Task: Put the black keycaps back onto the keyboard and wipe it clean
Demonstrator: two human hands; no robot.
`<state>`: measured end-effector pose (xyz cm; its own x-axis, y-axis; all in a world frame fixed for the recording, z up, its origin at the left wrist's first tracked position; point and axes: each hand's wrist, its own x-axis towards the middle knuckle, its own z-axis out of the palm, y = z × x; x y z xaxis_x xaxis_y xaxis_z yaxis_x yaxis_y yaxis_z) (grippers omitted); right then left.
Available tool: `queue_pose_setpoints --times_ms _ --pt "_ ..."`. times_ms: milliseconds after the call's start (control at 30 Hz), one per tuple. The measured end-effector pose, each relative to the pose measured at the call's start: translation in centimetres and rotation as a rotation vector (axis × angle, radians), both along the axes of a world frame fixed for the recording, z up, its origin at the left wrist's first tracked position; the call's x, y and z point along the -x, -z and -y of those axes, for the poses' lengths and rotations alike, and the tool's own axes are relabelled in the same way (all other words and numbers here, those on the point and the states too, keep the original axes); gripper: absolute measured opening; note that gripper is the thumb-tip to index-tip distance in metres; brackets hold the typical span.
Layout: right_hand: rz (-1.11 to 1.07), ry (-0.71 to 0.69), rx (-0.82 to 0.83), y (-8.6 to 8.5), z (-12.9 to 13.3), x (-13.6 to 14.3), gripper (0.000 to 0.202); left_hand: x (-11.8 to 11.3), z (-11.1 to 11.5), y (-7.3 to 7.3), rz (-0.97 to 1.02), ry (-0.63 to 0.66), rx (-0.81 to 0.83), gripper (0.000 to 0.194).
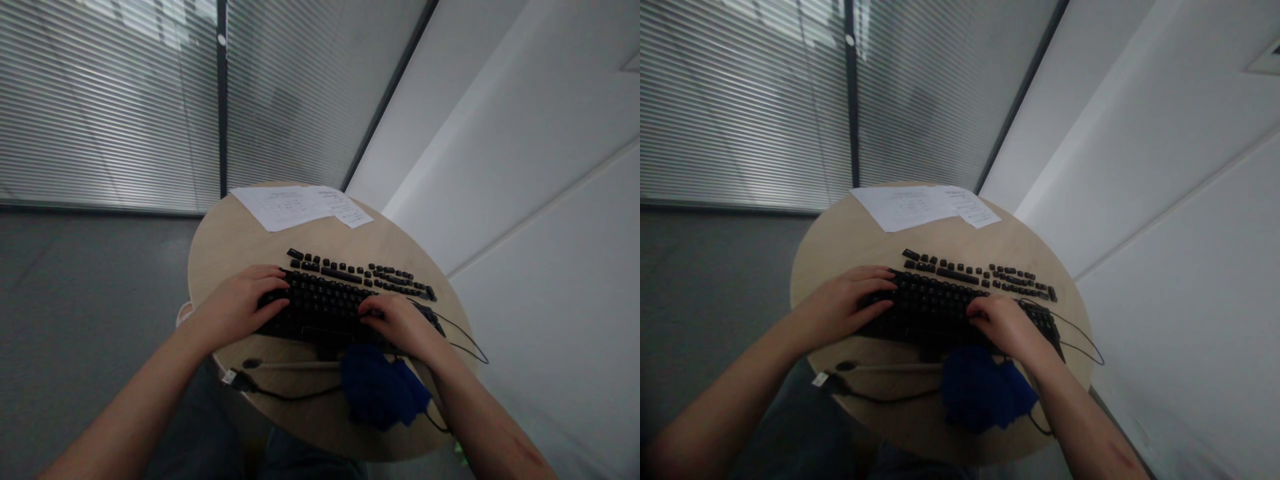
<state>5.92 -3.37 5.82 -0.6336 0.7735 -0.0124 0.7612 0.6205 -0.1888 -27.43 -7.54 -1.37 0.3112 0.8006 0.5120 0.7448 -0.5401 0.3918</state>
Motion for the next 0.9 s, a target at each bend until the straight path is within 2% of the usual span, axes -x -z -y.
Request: queue_pose_setpoints --times_ms 433,667,800,900 --pt "0.016 -0.037 -0.063 -0.3 0.6 1.0 0.016 0.0 0.0 -0.2 0.007 -0.007 0.02 0.036" --pt "0.095 -0.003 -0.126 0.7 0.9 1.0 0.021 -0.1 0.0 -0.3 -0.002 -0.004 0.0 0.032" --pt "0.016 -0.005 -0.14 0.5 1.0 0.2 0.017 0.0 0.1 -0.3 -0.011 -0.005 -0.008 0.03" --pt "-0.118 0.002 -0.174 -0.5 -0.2 -0.8 0.013 0.0 0.2 -0.3 0.002 -0.01 -0.008 0.029"
